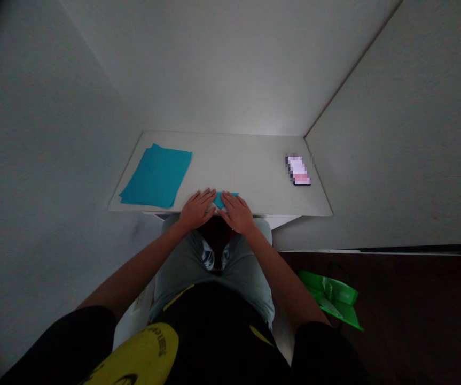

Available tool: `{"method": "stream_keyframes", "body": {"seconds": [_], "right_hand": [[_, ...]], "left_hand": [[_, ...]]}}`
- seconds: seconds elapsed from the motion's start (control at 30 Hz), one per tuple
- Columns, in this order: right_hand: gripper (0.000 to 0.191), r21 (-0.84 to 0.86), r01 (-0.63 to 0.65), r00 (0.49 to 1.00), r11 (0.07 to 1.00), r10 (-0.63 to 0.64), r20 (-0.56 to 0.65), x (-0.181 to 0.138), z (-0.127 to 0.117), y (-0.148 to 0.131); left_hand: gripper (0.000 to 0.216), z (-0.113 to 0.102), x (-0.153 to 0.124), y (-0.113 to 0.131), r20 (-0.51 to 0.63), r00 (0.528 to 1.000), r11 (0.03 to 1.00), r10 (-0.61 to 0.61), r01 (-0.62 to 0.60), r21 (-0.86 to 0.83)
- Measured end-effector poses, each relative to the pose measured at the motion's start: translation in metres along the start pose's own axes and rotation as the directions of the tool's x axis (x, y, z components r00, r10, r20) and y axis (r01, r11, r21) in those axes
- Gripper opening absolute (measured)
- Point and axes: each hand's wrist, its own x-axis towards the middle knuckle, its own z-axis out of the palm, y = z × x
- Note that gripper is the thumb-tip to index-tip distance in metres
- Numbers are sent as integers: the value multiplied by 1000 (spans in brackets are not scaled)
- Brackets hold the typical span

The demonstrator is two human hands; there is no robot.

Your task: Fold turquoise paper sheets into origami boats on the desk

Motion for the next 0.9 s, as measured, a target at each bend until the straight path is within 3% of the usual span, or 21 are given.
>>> {"method": "stream_keyframes", "body": {"seconds": [0.23,0.33,0.43,0.57,0.63,0.73,0.9], "right_hand": [[54,-4,-118,990,993,117,-81,-26,-25,47],[54,93,-163,976,982,174,-133,-22,-23,55],[56,291,-237,928,927,305,-216,-13,-20,64],[55,528,-266,854,806,451,-259,-3,-21,75],[53,583,-274,852,765,474,-221,2,-22,74],[50,603,-272,893,750,431,-133,12,-20,60],[43,645,-196,948,738,310,-66,36,-7,28]], "left_hand": [[75,6,3,12,-33,998,999,-45,45,2],[62,10,4,22,-39,996,996,-78,79,37],[42,12,4,29,-14,997,997,-75,75,26],[18,8,12,22,-73,992,974,-100,83,-211],[24,5,23,11,-122,968,904,-218,153,-398],[34,3,44,-5,-116,903,741,-413,260,-620],[49,11,62,-12,-14,846,523,-533,316,-792]]}}
